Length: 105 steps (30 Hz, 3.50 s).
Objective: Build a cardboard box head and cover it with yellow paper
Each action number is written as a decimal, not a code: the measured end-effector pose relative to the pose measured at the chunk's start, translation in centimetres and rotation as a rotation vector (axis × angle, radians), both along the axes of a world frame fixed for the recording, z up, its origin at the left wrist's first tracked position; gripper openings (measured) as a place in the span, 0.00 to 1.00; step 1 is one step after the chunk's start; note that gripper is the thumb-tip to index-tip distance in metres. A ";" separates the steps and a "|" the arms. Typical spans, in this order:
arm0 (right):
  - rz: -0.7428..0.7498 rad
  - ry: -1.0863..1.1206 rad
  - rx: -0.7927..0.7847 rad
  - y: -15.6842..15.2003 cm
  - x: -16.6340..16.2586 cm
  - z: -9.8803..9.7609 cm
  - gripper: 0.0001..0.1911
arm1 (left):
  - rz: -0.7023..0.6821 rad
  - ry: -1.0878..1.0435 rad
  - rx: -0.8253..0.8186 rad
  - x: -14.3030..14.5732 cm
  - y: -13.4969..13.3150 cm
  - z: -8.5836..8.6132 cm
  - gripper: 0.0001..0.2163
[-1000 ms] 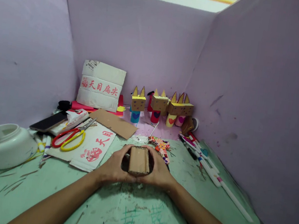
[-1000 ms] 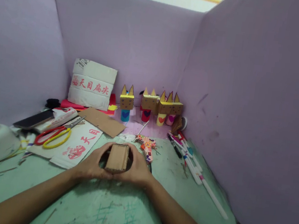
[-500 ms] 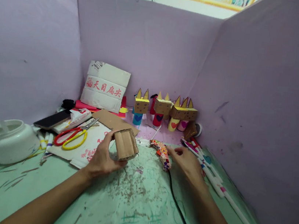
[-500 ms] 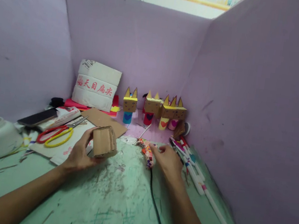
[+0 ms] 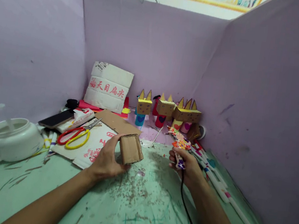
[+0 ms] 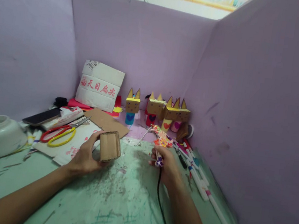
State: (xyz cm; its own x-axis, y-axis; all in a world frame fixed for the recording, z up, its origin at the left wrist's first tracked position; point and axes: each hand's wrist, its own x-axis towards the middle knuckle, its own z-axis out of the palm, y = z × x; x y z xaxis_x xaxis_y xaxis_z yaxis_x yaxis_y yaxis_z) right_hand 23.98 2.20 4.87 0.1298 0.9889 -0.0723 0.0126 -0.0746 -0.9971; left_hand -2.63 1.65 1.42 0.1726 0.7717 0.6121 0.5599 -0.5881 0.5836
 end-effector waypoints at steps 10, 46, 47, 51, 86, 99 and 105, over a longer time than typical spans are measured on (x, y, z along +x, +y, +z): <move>0.210 -0.166 0.400 -2.9 -0.6 -0.9 0.14 | 0.017 0.121 0.093 -0.2 0.0 0.1 0.37; 0.240 -1.080 1.167 -3.8 -1.4 -1.0 0.26 | -0.108 0.304 0.240 0.0 -1.1 1.7 0.38; 0.234 -1.084 1.165 -3.8 -1.3 -0.9 0.26 | -0.106 0.301 0.238 -0.1 -1.1 1.7 0.39; 0.198 -1.112 1.158 -3.9 -1.3 -0.7 0.24 | -0.102 0.304 0.221 -0.1 -1.0 1.8 0.39; 0.212 -0.683 0.914 -3.7 -1.0 -1.7 0.18 | -0.078 0.312 0.262 0.2 -1.2 2.0 0.39; 0.292 -0.284 0.439 -3.3 -0.9 -0.4 0.20 | -0.069 0.248 0.165 -0.5 -0.9 1.5 0.38; 0.319 -0.330 0.438 -3.3 -1.0 -0.7 0.19 | -0.082 0.270 0.197 -0.2 -1.0 1.7 0.39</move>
